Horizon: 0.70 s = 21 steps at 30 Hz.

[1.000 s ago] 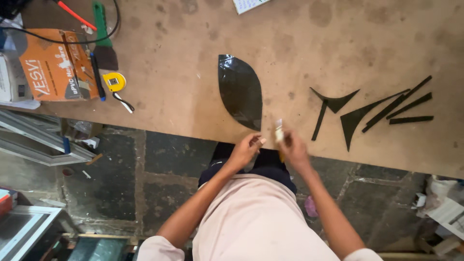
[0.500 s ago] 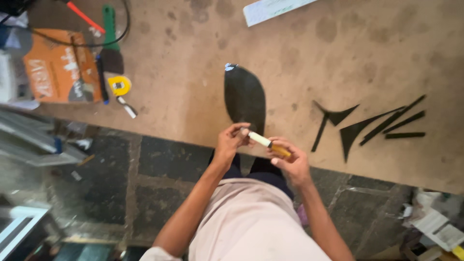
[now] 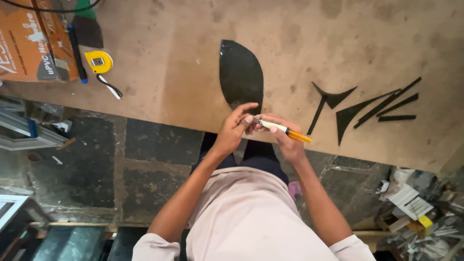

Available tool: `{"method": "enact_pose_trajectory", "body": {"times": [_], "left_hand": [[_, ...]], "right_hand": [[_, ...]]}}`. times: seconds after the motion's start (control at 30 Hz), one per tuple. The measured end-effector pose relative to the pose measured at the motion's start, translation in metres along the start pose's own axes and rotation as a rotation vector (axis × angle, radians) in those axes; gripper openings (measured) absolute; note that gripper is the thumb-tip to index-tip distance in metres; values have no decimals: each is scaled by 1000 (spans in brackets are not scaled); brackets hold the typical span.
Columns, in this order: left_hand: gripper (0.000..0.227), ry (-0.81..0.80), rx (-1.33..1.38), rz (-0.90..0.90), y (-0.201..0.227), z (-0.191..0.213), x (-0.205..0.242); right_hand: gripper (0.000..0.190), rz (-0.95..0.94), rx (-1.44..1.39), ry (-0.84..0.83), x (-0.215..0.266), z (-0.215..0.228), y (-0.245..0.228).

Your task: The person uses a utility knife to cut a black sheet of material on a workbench. They make several straight and curved cuts, separating strips and shaping the sheet into a curved piece. The cut pieces remain on the table.

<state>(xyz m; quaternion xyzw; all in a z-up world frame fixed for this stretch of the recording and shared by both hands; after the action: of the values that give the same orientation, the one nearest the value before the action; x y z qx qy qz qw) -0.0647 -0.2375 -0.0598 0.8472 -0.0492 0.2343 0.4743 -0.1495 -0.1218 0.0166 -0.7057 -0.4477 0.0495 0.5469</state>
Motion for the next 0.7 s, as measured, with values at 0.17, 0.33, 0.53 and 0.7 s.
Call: {"method": "enact_pose_trajectory", "body": {"times": [0.17, 0.33, 0.53, 0.7], "left_hand": [[47, -4, -198, -86, 16, 21, -18], [61, 532, -1467, -486, 58, 91, -50], [67, 327, -1780, -582, 47, 126, -83], [65, 274, -1785, -615, 43, 122, -86]], "right_hand": [[45, -62, -55, -88, -16, -11, 3], [41, 15, -221, 40, -74, 13, 28], [36, 113, 306, -130, -192, 11, 31], [34, 236, 790, -351, -233, -10, 17]]}}
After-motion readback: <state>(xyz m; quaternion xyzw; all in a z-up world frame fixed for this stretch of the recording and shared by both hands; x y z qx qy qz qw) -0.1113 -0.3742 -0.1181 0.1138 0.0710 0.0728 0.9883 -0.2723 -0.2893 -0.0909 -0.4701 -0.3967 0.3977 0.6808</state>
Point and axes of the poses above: each hand's wrist, its own x-axis away from the middle knuckle, its own z-axis out of the back of the hand, y = z × x, the point moved 8 cm from there along -x, towards the middle knuckle, and after that the axes turned 14 degrees about -x, right-handed, at the moved point
